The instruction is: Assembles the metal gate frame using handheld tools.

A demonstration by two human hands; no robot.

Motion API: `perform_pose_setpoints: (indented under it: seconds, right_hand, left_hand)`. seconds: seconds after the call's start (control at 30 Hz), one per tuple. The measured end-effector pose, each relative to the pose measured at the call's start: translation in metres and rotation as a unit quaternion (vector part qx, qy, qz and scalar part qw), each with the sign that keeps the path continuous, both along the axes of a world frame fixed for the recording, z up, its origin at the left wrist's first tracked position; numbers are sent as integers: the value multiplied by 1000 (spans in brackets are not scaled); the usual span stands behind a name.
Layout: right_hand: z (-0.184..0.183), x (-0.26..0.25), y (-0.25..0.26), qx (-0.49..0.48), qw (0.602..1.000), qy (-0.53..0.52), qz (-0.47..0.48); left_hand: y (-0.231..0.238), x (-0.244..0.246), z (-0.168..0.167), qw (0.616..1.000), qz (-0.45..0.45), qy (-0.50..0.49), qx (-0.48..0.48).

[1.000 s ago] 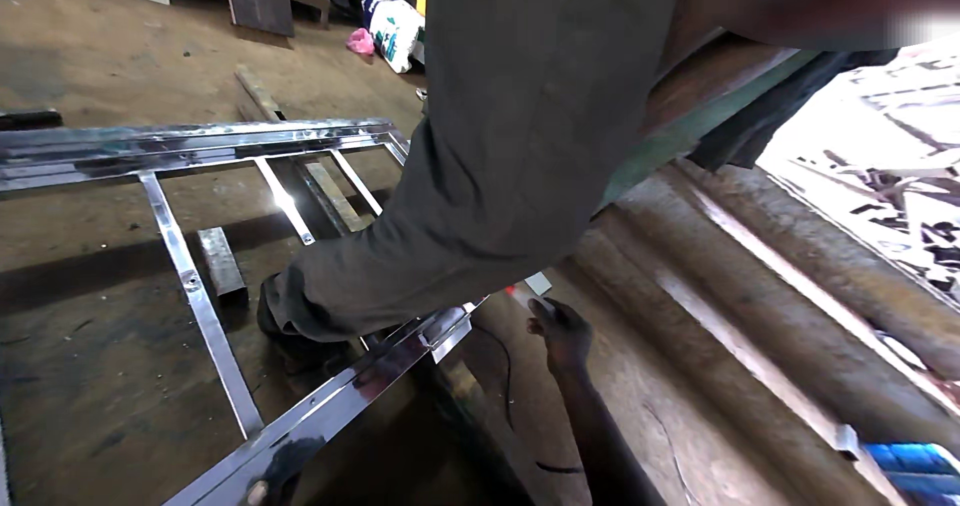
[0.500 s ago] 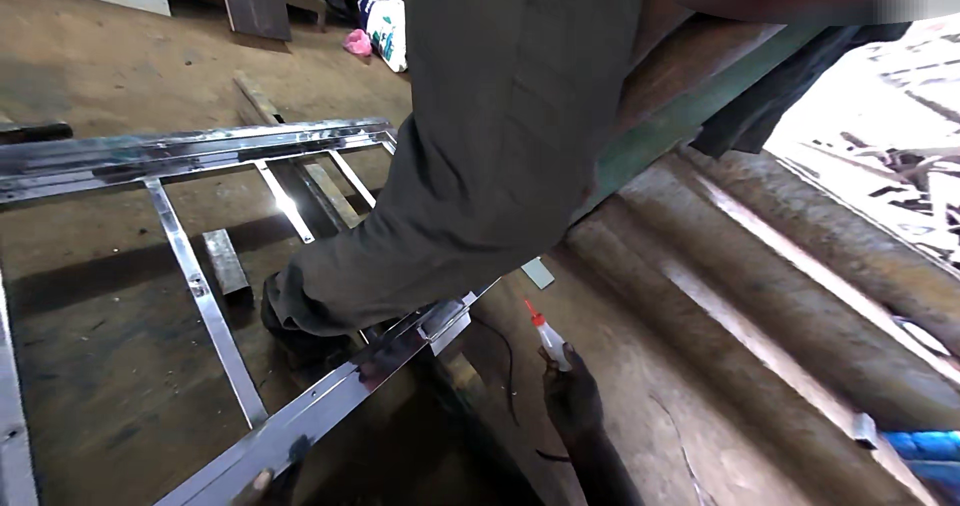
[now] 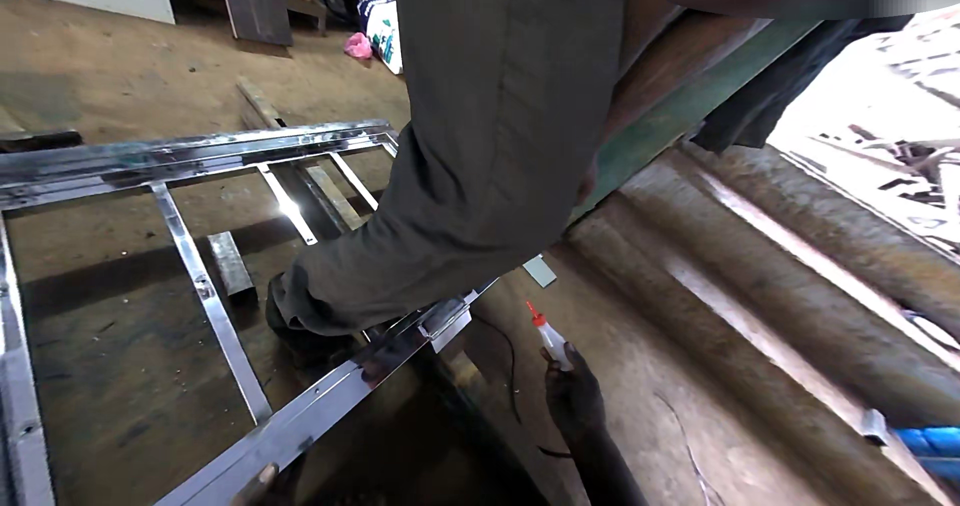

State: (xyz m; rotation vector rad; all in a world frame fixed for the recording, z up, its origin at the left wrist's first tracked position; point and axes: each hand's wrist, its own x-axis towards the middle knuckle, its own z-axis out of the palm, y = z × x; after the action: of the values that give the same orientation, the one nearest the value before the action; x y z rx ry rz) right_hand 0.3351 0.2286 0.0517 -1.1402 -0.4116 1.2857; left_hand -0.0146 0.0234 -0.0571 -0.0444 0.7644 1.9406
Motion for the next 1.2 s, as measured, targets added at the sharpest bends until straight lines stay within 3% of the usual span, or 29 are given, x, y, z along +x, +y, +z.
perform_pose_setpoints:
  seconds: [0.67, 1.2]
  right_hand:
    - [2, -2, 3, 7, 999, -37, 5]
    - [11, -27, 68, 44, 982, -182, -4]
  left_hand:
    - [1, 1, -2, 1000, -5, 7, -12]
    - [0, 1, 3, 1000, -14, 4, 14]
